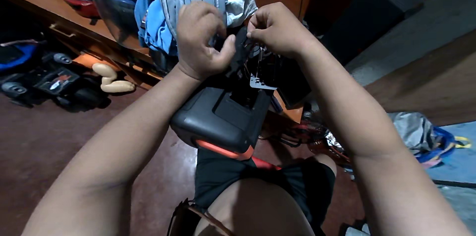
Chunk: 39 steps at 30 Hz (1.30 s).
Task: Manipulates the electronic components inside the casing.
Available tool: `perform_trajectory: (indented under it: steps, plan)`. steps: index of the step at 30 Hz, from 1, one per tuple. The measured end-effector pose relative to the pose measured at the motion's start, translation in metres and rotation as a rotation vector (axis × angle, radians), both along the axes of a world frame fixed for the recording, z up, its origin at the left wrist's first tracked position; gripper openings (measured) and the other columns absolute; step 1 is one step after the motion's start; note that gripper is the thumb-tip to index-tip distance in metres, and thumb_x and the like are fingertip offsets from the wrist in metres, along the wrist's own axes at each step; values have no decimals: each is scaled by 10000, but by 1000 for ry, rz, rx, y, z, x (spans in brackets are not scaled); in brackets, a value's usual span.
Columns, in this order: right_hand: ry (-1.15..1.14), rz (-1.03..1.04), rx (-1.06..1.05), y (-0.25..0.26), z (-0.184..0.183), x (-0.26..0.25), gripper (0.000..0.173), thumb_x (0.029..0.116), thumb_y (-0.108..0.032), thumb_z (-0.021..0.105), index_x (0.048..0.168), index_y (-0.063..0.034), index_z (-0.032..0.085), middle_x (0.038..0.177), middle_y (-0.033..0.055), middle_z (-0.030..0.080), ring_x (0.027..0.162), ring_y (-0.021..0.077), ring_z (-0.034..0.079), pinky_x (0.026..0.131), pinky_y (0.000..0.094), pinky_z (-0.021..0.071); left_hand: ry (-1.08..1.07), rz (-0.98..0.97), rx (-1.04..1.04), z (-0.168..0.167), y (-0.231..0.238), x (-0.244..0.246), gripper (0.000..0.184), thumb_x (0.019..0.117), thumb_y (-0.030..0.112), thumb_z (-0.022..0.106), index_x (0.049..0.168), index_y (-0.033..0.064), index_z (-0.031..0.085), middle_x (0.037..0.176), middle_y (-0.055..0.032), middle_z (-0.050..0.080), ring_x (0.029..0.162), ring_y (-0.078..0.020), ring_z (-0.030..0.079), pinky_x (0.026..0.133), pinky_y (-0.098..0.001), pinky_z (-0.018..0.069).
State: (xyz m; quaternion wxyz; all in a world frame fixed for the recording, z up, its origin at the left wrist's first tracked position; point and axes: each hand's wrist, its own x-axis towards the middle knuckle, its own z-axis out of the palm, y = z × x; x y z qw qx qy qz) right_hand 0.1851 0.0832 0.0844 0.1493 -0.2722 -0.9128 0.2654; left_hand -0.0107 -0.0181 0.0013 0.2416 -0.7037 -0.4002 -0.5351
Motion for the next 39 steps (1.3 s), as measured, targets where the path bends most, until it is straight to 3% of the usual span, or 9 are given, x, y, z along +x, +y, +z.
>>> perform_trajectory:
  steps: [2, 4, 6, 9, 14, 22, 32, 37, 39]
  plan:
    - [14, 19, -23, -2, 2, 1, 97, 979, -129, 659, 898, -76, 671, 792, 6, 638, 678, 64, 591, 639, 254, 500, -152, -89, -157, 2, 3, 4, 268, 1001, 170, 532, 874, -24, 668, 903, -169, 695, 883, -208, 663, 792, -358, 523]
    - [18, 24, -40, -4, 3, 3, 68, 970, -123, 674, 926, -71, 679, 820, 15, 653, 696, 69, 599, 650, 256, 505, -293, -168, -439, 4, 5, 9, 234, 1019, 176, 547, 974, -6, 687, 900, -76, 686, 799, -66, 639, 752, -260, 540]
    - [29, 30, -58, -4, 3, 4, 56, 962, -119, 689, 955, -64, 686, 834, 21, 664, 699, 70, 608, 647, 255, 514, -351, -240, -655, 4, 7, 13, 173, 999, 168, 612, 1058, 31, 700, 933, -27, 702, 798, -24, 650, 768, -235, 560]
    - [54, 19, -113, -4, 3, 5, 59, 969, -114, 677, 959, -59, 694, 831, 19, 669, 704, 67, 614, 656, 252, 519, -370, -268, -778, 6, 7, 18, 143, 968, 136, 682, 1075, 44, 699, 959, -14, 717, 827, -8, 670, 794, -212, 570]
    - [141, -17, -299, -4, 1, 7, 179, 1033, -81, 535, 960, -33, 692, 832, 15, 676, 716, 63, 624, 685, 236, 540, -422, -292, -850, 7, 5, 18, 171, 942, 125, 721, 1092, 48, 692, 943, -12, 713, 795, -29, 673, 772, -230, 581]
    - [148, -16, -335, -4, 4, 10, 93, 937, 17, 632, 1003, -10, 691, 902, 60, 687, 775, 111, 660, 748, 282, 582, -381, -362, -824, 0, 7, 13, 114, 929, 95, 717, 1029, 58, 678, 926, -1, 695, 796, -23, 652, 758, -221, 564]
    - [-34, 229, -157, 2, 7, 16, 203, 938, -4, 683, 1137, -37, 700, 971, 62, 712, 819, 88, 675, 768, 265, 583, -364, -358, -710, -6, 9, 12, 114, 894, 92, 713, 990, 49, 670, 907, -6, 686, 769, -25, 639, 732, -220, 557]
    - [-13, 250, -22, 3, 0, 9, 61, 930, -68, 727, 987, -47, 728, 891, 28, 718, 774, 64, 671, 730, 255, 578, -406, -401, -710, -4, 7, 13, 103, 902, 62, 714, 984, 46, 656, 935, -2, 721, 811, -27, 679, 773, -231, 584]
    - [-58, 229, 86, 4, -1, 8, 52, 953, -97, 699, 977, -57, 723, 909, 30, 708, 796, 72, 660, 759, 269, 564, -400, -423, -694, -6, 7, 12, 94, 904, 58, 708, 981, 50, 655, 974, -9, 733, 834, -35, 686, 784, -237, 581]
